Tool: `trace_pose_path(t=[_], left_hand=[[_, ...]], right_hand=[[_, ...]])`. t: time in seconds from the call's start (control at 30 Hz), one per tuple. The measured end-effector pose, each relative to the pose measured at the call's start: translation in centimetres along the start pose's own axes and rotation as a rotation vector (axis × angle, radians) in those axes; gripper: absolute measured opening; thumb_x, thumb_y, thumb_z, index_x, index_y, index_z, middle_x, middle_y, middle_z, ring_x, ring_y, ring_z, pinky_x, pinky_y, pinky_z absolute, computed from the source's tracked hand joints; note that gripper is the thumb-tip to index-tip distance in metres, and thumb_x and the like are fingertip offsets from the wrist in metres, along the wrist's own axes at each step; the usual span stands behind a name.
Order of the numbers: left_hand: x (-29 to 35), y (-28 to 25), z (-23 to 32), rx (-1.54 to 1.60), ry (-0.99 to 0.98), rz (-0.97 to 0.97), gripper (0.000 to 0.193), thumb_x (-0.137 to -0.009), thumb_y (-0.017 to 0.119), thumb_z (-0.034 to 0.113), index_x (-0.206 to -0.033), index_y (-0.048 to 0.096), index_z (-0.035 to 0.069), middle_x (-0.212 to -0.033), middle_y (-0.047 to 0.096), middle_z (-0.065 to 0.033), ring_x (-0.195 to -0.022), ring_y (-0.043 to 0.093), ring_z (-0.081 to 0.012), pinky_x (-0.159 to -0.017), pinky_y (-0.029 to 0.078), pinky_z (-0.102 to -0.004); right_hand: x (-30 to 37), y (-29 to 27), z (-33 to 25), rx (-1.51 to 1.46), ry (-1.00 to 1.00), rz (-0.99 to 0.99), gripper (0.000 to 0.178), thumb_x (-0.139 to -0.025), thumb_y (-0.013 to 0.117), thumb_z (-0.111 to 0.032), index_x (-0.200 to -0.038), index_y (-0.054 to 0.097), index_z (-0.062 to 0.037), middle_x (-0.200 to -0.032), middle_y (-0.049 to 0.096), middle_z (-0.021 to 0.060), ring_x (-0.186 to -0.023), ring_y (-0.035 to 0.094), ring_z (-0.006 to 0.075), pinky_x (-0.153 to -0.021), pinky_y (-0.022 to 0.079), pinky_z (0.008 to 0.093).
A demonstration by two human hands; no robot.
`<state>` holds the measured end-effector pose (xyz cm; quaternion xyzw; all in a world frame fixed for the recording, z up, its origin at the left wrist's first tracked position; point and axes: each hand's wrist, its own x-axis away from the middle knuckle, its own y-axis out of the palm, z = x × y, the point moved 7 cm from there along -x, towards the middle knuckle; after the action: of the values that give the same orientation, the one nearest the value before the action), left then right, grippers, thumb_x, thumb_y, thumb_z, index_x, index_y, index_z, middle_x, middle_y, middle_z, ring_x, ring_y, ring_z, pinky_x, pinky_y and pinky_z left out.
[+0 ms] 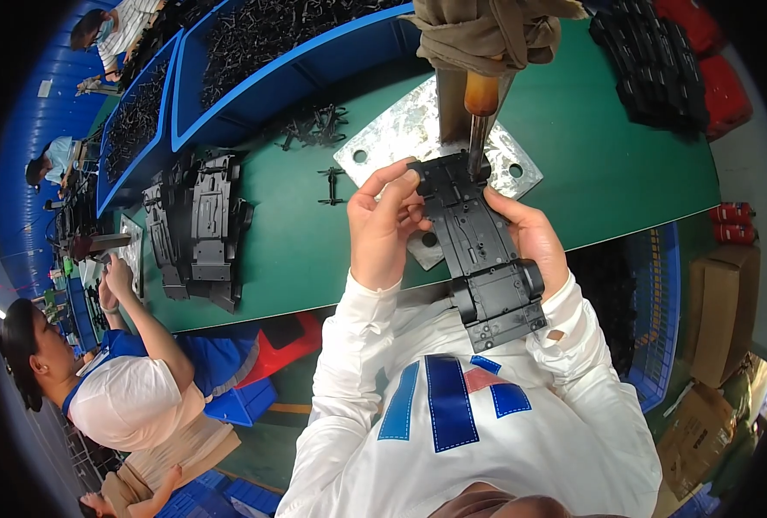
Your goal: Assembling plastic toy truck components using a power screwdriver on a factory production line.
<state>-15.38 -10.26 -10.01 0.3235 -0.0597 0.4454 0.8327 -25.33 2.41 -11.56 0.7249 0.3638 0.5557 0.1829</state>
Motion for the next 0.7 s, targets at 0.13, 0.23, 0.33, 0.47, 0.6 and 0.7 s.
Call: trace_pose_path(t=[0.13,0.23,0.33,0.47,0.6,0.7], left_hand=[[0.06,0.00,0.03,0.009,0.001,-0.003,0.032,-0.089,0.068,0.017,-0.115,0.060,0.000,-0.074,0.056,-0.0005,-0.061,0.051,-0.0075,-0.056,0.047,-0.0240],[-0.02,-0.04,0.01,0.011,-0.004,-0.004,0.032,-0.089,0.068,0.017,-0.115,0.060,0.000,-0.074,0.056,-0.0004,-0.061,0.051,-0.0076,-0.056,0.047,-0.0241],[-0.03,-0.14,-0.01,0.010,-0.003,-0.002,0.032,-0.089,0.068,0.017,-0.115,0.060,0.000,-0.073,0.056,-0.0004,-0.061,0.051,-0.0076,-0.056,0.047,-0.0242],[-0.01,-0.04,0.00,0.009,-0.010,0.003,0.032,-0.089,0.068,0.017,-0.115,0.060,0.000,-0.073,0.056,-0.0004,-0.061,0.051,-0.0076,-0.056,0.047,-0.0244],[0.04,0.03,0.07,0.015,-0.006,0.001,0.031,-0.089,0.068,0.016,-0.115,0.060,0.000,-0.073,0.056,-0.0005,-0.060,0.051,-0.0074,-0.055,0.047,-0.0245],[-0.01,-0.01,0.03,0.016,-0.008,-0.007,0.031,-0.089,0.067,0.016,-0.115,0.060,0.000,-0.072,0.056,-0.0005,-0.060,0.051,-0.0073,-0.055,0.047,-0.0247]], right_hand=[[0.20,0.28,0.03,0.001,-0.002,-0.009,0.037,-0.099,0.052,-0.028,-0.121,0.058,0.0008,-0.105,0.070,0.0157,-0.082,0.072,0.0229,-0.074,0.060,0.0327],[0.03,0.23,-0.04,0.001,-0.010,-0.013,0.037,-0.099,0.052,-0.028,-0.120,0.058,0.0007,-0.104,0.070,0.0156,-0.081,0.072,0.0226,-0.073,0.060,0.0326],[0.13,0.26,-0.12,0.032,-0.007,-0.001,0.037,-0.099,0.052,-0.029,-0.120,0.058,0.0005,-0.103,0.070,0.0154,-0.081,0.072,0.0226,-0.072,0.060,0.0326],[0.27,0.28,-0.21,0.027,-0.004,0.012,0.037,-0.099,0.052,-0.029,-0.120,0.058,0.0006,-0.103,0.070,0.0155,-0.081,0.072,0.0229,-0.072,0.061,0.0327],[0.12,0.43,-0.10,-0.005,-0.008,-0.004,0.038,-0.099,0.052,-0.030,-0.120,0.058,0.0006,-0.103,0.070,0.0158,-0.080,0.072,0.0227,-0.071,0.061,0.0328],[0.12,0.34,-0.05,0.022,0.012,-0.018,0.038,-0.099,0.052,-0.030,-0.120,0.058,0.0007,-0.104,0.070,0.0159,-0.081,0.072,0.0227,-0.071,0.061,0.0329]])
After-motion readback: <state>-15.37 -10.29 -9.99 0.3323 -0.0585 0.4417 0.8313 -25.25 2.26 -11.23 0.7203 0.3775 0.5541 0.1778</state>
